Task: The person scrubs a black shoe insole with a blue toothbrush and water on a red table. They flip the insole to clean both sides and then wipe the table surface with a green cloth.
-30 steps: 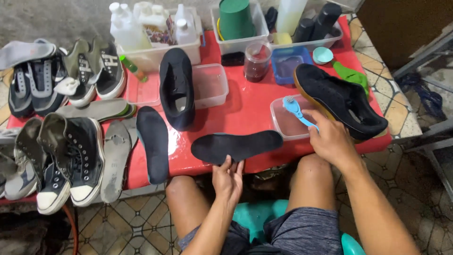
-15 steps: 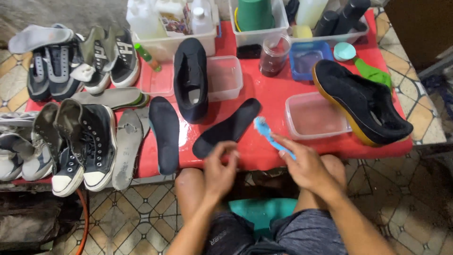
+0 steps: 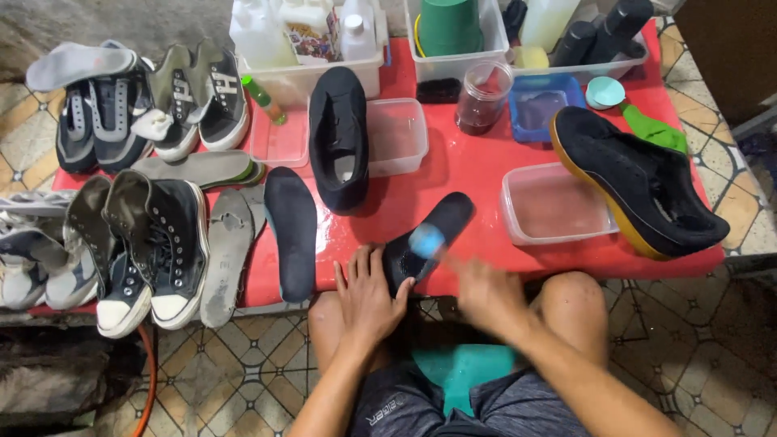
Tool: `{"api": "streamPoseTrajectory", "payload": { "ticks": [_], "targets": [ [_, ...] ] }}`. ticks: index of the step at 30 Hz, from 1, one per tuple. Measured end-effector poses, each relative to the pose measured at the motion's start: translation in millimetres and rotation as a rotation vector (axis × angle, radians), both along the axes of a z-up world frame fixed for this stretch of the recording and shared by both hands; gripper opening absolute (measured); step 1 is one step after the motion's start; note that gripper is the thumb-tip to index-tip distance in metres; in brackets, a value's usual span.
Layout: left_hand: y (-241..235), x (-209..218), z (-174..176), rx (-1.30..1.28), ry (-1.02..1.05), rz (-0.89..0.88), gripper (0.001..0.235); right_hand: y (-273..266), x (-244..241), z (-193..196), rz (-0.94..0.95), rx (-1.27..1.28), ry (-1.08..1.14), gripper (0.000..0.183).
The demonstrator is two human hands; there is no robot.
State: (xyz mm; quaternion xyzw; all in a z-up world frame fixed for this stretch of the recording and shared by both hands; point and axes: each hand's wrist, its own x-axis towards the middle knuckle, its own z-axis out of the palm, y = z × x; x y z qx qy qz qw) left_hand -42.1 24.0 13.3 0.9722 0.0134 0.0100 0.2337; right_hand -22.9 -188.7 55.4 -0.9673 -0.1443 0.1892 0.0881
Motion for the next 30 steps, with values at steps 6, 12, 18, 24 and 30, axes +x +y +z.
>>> {"api": "streamPoseTrajectory", "payload": {
  "ticks": [6, 12, 18, 24, 30],
  "targets": [
    [-2.1, 22.4, 9.6, 0.068, 0.149, 0.027, 0.075, -11.1, 3.4, 4.8, -0.183, 0.107, -0.025, 0.052],
    [-18.1, 54.9, -0.9, -0.005, 0.073, -0.012, 0.048, -7.4, -7.1, 19.6, -0.258, 0.071, 0.135, 0.051],
    [-20.7, 72.6, -6.4, -0.25, 0.157, 0.156, 0.018, -6.4, -10.9, 24.4, -0.294, 0.11, 0.175, 0.052],
    [-22.0, 69.8, 24.6, -0.379, 0.175, 0.255, 0.01, -5.1, -9.4, 38.8, -0.301, 0.135, 0.206, 0.053],
    [-19.3, 74.5, 27.3, -0.458, 0.231, 0.32, 0.009, -6.2, -9.5, 33.9, -0.305, 0.16, 0.208, 0.052]
  ]
}}
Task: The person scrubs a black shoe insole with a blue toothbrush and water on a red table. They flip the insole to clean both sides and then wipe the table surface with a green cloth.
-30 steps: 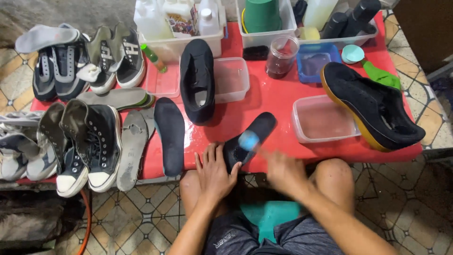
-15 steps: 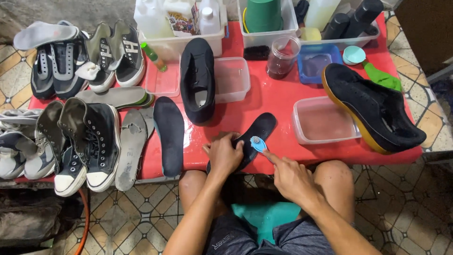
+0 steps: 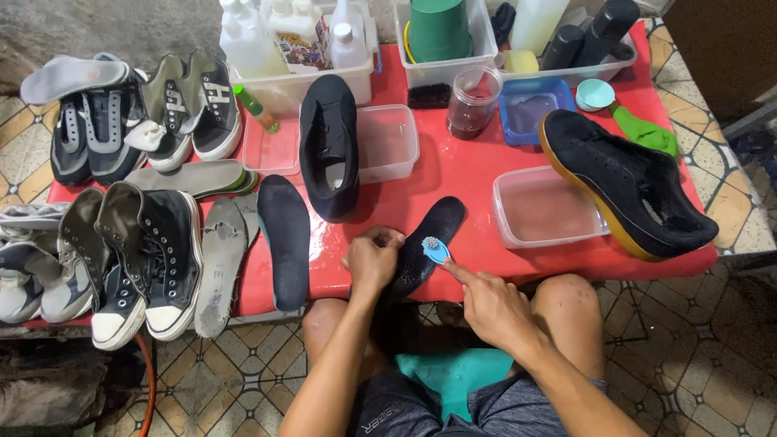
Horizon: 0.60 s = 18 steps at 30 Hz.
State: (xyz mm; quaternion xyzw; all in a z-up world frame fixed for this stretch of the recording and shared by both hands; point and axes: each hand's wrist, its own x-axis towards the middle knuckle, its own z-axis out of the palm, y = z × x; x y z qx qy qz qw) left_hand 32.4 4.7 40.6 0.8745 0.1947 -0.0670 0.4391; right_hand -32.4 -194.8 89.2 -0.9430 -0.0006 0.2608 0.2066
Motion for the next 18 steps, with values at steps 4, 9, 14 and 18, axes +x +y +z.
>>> {"api": "streamPoseTrajectory", "payload": {
  "ticks": [4, 9, 14, 18],
  "targets": [
    [9.4, 2.6, -18.9, -0.085, -0.084, 0.061, 0.014, -2.1, 0.9, -4.5, -0.004, 0.014, 0.023, 0.052],
    [10.5, -42.1, 8.4, -0.235, -0.359, -0.07, 0.012, -0.7, 5.4, 0.6, -0.024, 0.023, 0.043, 0.052],
    [8.3, -96.3, 22.8, 0.148, -0.181, -0.796, 0.033, 0.0, 8.4, -4.1, -0.007, 0.024, -0.054, 0.06],
    [18.3, -94.6, 20.8, -0.081, -0.139, -0.695, 0.039, -1.3, 5.7, -3.1, -0.029, 0.037, -0.05, 0.059]
  ]
}}
